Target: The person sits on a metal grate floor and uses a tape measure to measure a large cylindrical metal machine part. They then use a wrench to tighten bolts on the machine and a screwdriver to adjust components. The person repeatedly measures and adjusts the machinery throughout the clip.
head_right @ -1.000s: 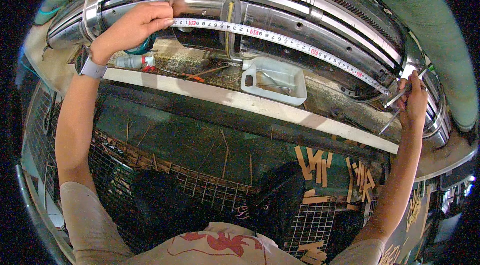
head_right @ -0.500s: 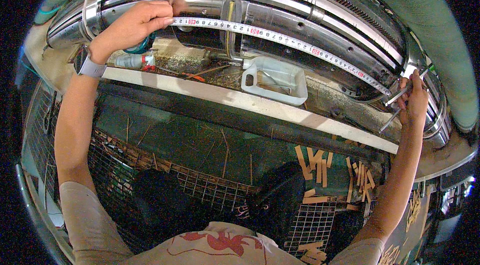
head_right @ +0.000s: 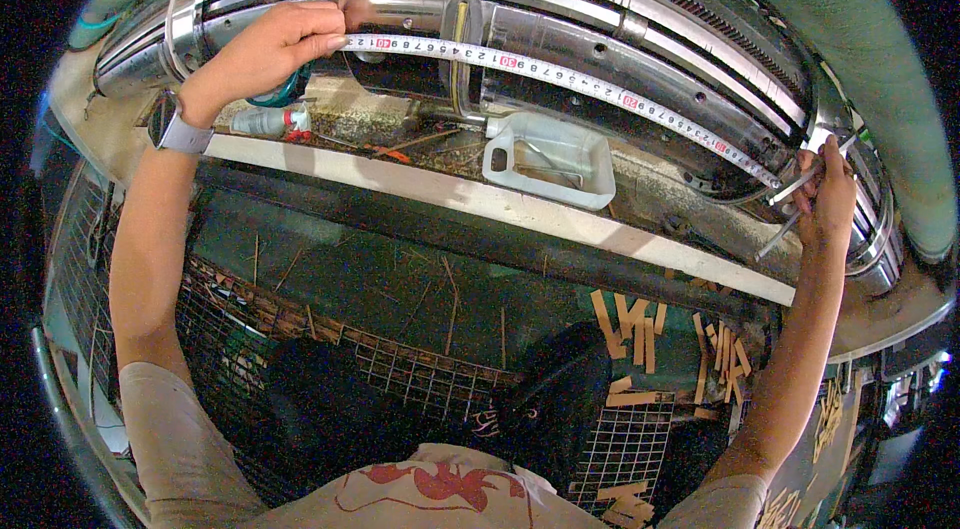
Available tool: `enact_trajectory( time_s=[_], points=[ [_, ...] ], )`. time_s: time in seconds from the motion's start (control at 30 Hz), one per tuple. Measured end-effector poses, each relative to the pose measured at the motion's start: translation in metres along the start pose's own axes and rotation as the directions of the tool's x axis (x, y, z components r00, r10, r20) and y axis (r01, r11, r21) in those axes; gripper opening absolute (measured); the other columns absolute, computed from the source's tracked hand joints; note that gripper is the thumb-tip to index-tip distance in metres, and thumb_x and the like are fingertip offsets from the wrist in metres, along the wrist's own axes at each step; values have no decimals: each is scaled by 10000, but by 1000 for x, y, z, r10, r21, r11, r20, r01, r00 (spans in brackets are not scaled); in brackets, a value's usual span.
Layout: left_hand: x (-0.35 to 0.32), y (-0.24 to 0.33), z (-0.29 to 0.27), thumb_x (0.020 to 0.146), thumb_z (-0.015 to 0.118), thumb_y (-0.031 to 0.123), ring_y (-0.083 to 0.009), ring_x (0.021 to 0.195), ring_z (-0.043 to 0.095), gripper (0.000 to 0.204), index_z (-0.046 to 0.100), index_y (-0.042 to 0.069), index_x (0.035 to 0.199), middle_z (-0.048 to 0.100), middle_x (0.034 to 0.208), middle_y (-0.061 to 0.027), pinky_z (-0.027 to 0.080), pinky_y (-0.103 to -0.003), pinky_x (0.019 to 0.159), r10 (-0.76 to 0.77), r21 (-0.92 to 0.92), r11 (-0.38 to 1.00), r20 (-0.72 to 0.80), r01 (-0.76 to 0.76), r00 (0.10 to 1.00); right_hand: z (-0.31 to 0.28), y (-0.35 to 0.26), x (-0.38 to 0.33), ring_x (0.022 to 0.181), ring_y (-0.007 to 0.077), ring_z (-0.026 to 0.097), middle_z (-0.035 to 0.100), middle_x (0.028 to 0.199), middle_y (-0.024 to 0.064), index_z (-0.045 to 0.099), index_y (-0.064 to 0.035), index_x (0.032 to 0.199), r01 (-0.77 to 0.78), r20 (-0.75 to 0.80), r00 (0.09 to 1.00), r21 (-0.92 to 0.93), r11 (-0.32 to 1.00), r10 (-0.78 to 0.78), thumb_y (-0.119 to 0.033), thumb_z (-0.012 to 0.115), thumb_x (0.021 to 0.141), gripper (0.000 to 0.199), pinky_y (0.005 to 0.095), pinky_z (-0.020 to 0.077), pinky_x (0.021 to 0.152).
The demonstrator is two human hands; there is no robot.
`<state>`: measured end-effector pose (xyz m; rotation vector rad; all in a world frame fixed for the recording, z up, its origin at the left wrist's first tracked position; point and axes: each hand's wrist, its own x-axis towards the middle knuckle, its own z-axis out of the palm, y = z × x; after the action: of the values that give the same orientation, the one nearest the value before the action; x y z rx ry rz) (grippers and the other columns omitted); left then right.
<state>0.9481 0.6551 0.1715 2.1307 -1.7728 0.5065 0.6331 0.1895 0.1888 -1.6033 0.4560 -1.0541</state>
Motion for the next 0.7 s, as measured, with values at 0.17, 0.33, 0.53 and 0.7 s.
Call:
enact_trajectory(
  time_s=[0.17, 0.33, 0.53, 0.7],
  points=[
    [2, 0, -3, 886, 499, 166, -245, 609, 378, 247, 386, -3, 747, 386, 669, -113, 351, -345, 600, -12, -25, 1000, 32, 13, 999, 5, -3, -7, 364, 42, 279, 469, 612, -10, 489, -75, 775, 9, -27, 1000, -60, 998, -11, -307, 445, 949, 292, 195, 187, 285],
    [1, -1, -3, 886, 496, 161, -246, 605, 377, 242, 386, -4, 748, 380, 660, -115, 347, -349, 593, 22, -21, 1000, 9, -22, 1000, 2, -4, -7, 359, 41, 278, 460, 595, -10, 482, -85, 794, 23, 18, 1000, -77, 997, -21, -306, 446, 948, 272, 193, 182, 283],
    [2, 1, -4, 887, 493, 162, -245, 603, 375, 240, 389, -3, 748, 380, 658, -112, 346, -345, 591, 14, -8, 1000, 22, -14, 1000, -7, -1, -4, 352, 44, 268, 469, 594, -8, 475, -90, 815, 20, 65, 998, -64, 998, -16, -305, 454, 946, 253, 196, 180, 282],
    [1, 0, -4, 888, 489, 158, -239, 603, 366, 233, 390, -4, 753, 378, 659, -111, 346, -344, 591, -12, -21, 1000, 42, 13, 999, 5, -10, -17, 361, 47, 289, 475, 570, 1, 460, -109, 772, -7, -23, 1000, -92, 996, 5, -313, 459, 941, 266, 200, 215, 294]
  ],
)
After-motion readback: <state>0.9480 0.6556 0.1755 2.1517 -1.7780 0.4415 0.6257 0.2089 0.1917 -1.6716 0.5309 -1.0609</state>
